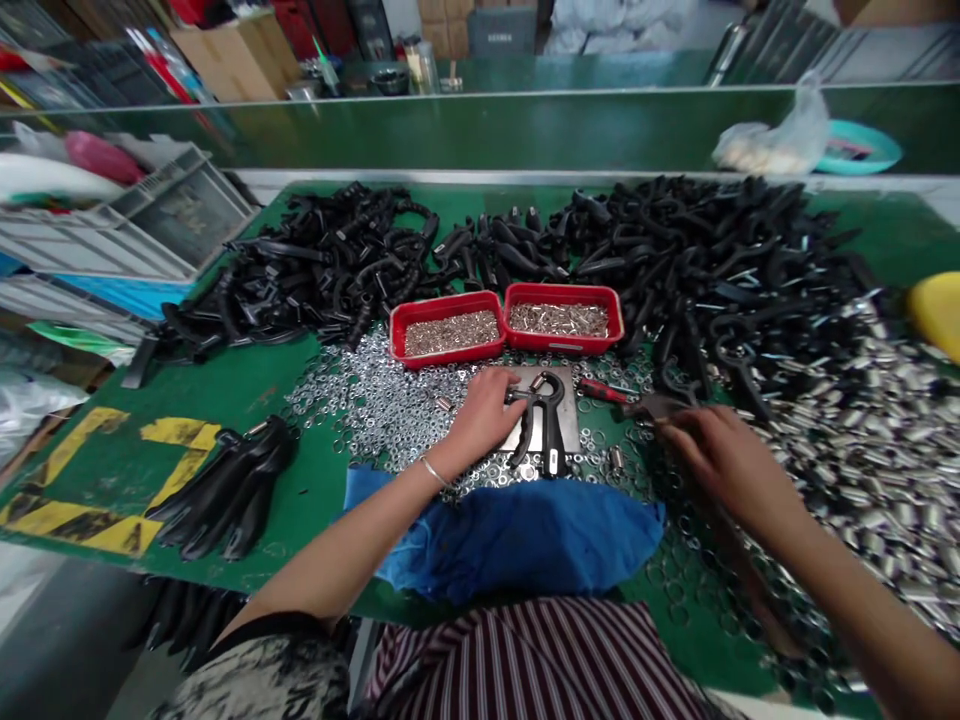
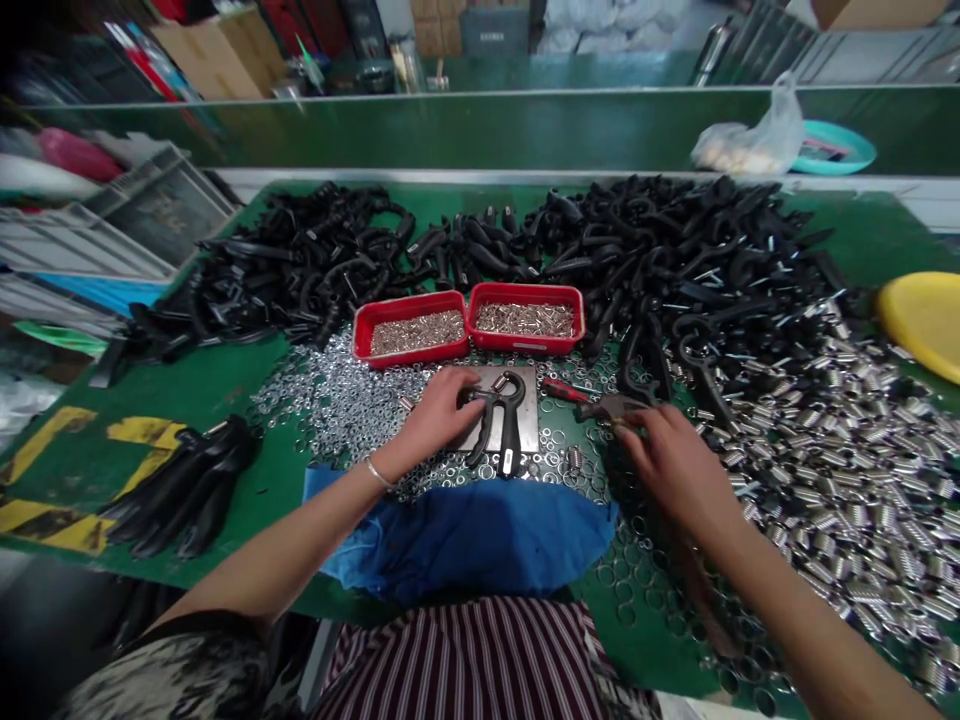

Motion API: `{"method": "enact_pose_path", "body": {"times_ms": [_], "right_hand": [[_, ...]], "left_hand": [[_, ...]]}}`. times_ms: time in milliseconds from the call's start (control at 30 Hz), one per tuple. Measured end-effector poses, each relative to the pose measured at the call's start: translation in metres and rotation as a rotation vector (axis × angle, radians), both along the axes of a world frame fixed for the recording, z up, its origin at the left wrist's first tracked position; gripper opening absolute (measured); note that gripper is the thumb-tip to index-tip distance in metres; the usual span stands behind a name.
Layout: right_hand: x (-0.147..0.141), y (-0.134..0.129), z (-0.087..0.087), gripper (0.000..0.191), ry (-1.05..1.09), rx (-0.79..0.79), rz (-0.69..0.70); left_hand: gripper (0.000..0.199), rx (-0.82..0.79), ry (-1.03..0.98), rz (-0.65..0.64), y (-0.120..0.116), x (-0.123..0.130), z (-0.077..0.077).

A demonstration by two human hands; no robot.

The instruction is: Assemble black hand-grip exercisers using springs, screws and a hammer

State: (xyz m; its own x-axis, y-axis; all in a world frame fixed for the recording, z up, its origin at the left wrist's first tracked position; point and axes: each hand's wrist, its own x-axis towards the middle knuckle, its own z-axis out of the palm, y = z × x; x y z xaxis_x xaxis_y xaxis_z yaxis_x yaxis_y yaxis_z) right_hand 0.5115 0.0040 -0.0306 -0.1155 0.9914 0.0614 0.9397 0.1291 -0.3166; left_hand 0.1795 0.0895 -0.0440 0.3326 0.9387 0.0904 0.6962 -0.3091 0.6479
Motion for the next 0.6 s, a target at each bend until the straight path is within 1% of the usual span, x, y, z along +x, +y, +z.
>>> {"method": "enact_pose_path", "body": {"times_ms": [33, 67, 167, 200, 267, 333, 367, 400, 467, 533, 600], "right_hand": [[-0.007, 0.011, 0.0, 0.035, -0.022, 0.021, 0.04], [-0.017, 0.023, 0.001, 0.032, -0.052, 0.033, 0.069], [-0.049, 0.054, -0.002, 0.025, -0.258, 0.047, 0.104], [-0.057, 0.062, -0.003, 0.023, -0.335, 0.042, 0.117], [-0.066, 0.074, -0.006, 0.019, -0.433, 0.01, 0.188], [-0.066, 0.082, -0.004, 0.019, -0.436, -0.027, 0.25], [-0.064, 0.085, -0.002, 0.02, -0.399, -0.029, 0.253], [-0.061, 0.088, 0.003, 0.02, -0.337, -0.016, 0.229], [-0.058, 0.092, 0.014, 0.023, -0.138, 0.027, 0.126], [-0.064, 0.095, 0.025, 0.028, 0.14, 0.025, 0.044], [-0.08, 0.096, 0.029, 0.032, 0.454, -0.033, -0.008]], "left_hand": [[0.026, 0.02, 0.046, -0.022, -0.002, 0.003, -0.001], [0.027, 0.029, 0.078, -0.034, -0.006, 0.005, -0.003], [0.043, 0.039, 0.126, -0.007, -0.015, 0.011, -0.007], [0.045, 0.043, 0.125, 0.002, -0.017, 0.012, -0.009], [0.043, 0.052, 0.101, -0.007, -0.018, 0.009, -0.013], [0.042, 0.059, 0.059, -0.031, -0.016, 0.004, -0.018], [0.043, 0.061, 0.037, -0.039, -0.015, 0.001, -0.021], [0.044, 0.062, 0.018, -0.042, -0.014, -0.001, -0.023], [0.045, 0.066, -0.006, -0.039, -0.011, -0.004, -0.026], [0.044, 0.074, -0.012, -0.039, -0.01, -0.004, -0.029], [0.044, 0.09, -0.007, -0.042, -0.01, -0.003, -0.03]]}}
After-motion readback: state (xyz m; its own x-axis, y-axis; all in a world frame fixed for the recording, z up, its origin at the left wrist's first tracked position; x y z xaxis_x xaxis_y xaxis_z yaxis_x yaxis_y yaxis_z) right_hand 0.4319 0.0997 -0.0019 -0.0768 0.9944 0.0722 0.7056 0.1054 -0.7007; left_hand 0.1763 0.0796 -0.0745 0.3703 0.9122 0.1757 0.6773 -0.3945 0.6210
